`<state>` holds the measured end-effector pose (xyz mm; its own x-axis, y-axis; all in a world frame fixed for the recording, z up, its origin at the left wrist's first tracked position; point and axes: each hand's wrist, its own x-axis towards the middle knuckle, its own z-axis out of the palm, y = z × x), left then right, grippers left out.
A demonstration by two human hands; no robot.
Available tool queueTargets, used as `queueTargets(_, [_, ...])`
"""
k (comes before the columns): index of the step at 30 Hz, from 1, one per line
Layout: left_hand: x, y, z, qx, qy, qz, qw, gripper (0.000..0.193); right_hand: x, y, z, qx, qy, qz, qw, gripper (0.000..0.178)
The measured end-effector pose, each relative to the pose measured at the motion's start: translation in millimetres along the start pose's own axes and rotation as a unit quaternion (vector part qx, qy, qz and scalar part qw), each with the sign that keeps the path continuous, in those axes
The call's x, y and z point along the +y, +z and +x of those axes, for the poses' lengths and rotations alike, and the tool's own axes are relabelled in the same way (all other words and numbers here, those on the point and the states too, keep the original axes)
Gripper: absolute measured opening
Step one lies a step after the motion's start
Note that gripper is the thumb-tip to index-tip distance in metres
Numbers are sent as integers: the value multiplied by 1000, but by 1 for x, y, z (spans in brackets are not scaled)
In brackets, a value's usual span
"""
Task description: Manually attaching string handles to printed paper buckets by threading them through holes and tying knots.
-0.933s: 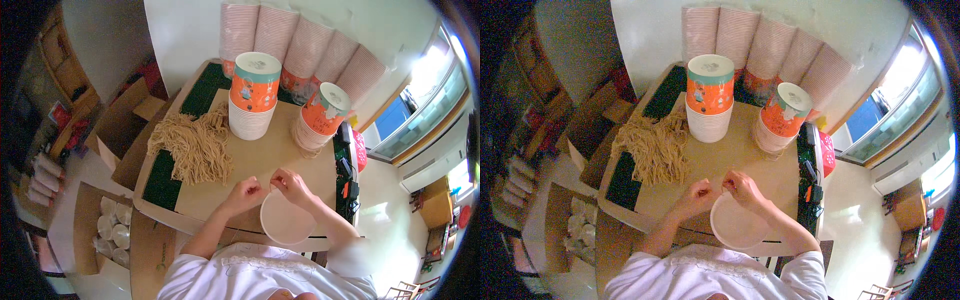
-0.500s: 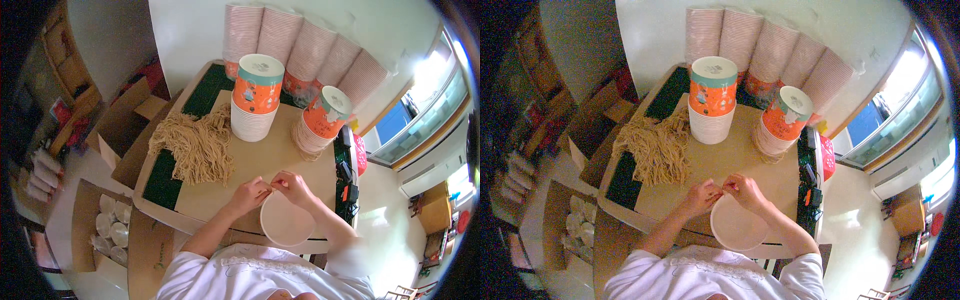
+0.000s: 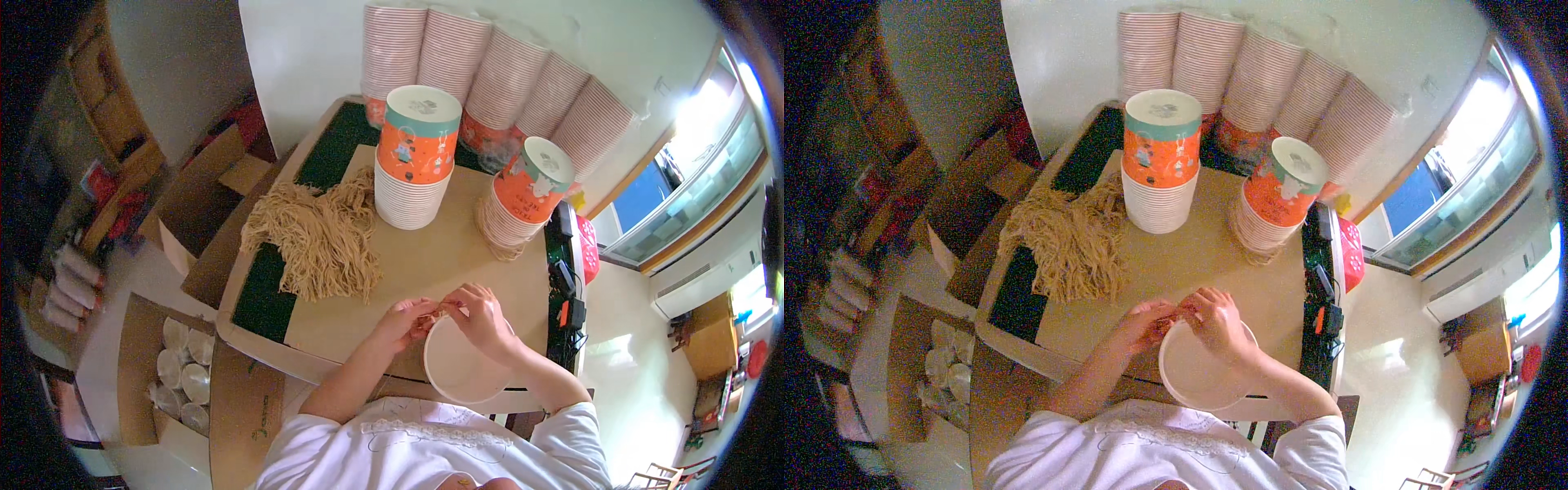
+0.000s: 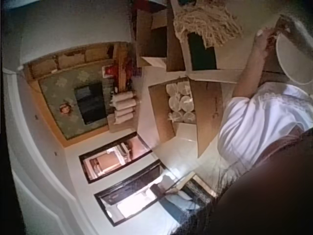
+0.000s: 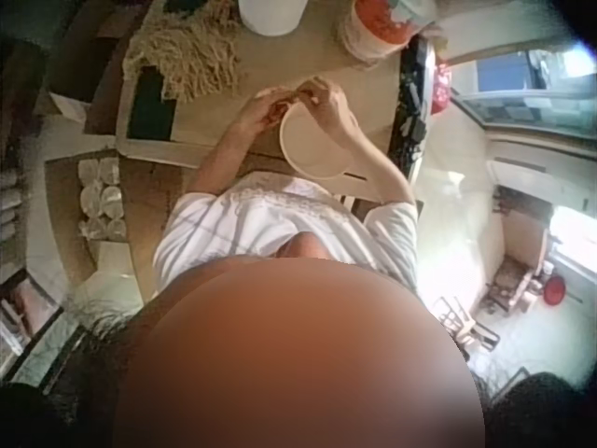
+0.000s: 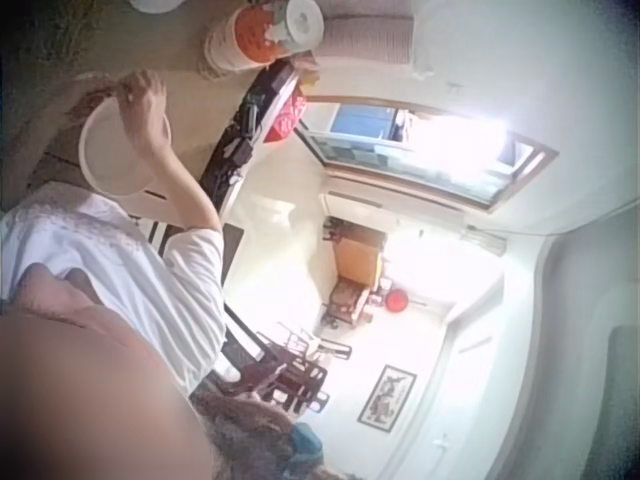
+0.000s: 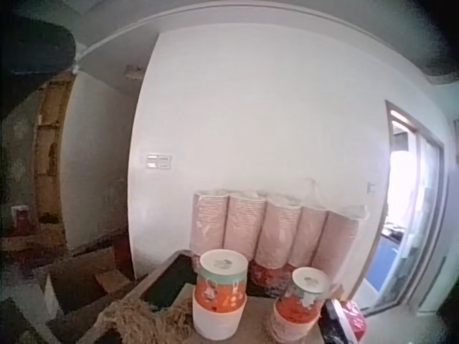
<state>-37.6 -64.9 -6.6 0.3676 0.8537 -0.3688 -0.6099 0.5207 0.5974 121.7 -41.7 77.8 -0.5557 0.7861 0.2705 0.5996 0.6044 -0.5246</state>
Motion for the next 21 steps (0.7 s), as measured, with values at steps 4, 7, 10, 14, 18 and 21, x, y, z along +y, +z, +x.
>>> queueTargets(4, [0, 3, -1, 5, 9, -2, 1000, 13, -5, -4, -1, 17, -20, -20, 999, 6])
queueTargets(7, [-1, 4, -2, 14, 15, -15, 1000, 12, -11, -8, -3, 19, -32, -31, 999, 8])
queueTargets(10, [0, 4, -4, 20, 23, -24, 999, 12, -12, -7, -6, 17, -37, -33, 999, 11])
queueTargets(14, [-2, 2, -3, 30, 31, -36, 998, 12, -14, -6, -12, 9, -35, -43, 998, 19])
queueTargets(18, [2, 6, -5, 26, 31, -8, 999, 12, -12, -6, -16, 4, -32, -65, 997, 23])
queueTargets(21, [-3, 3, -1, 44, 55, 33, 997, 14, -12, -4, -17, -6, -27, -67, 997, 25])
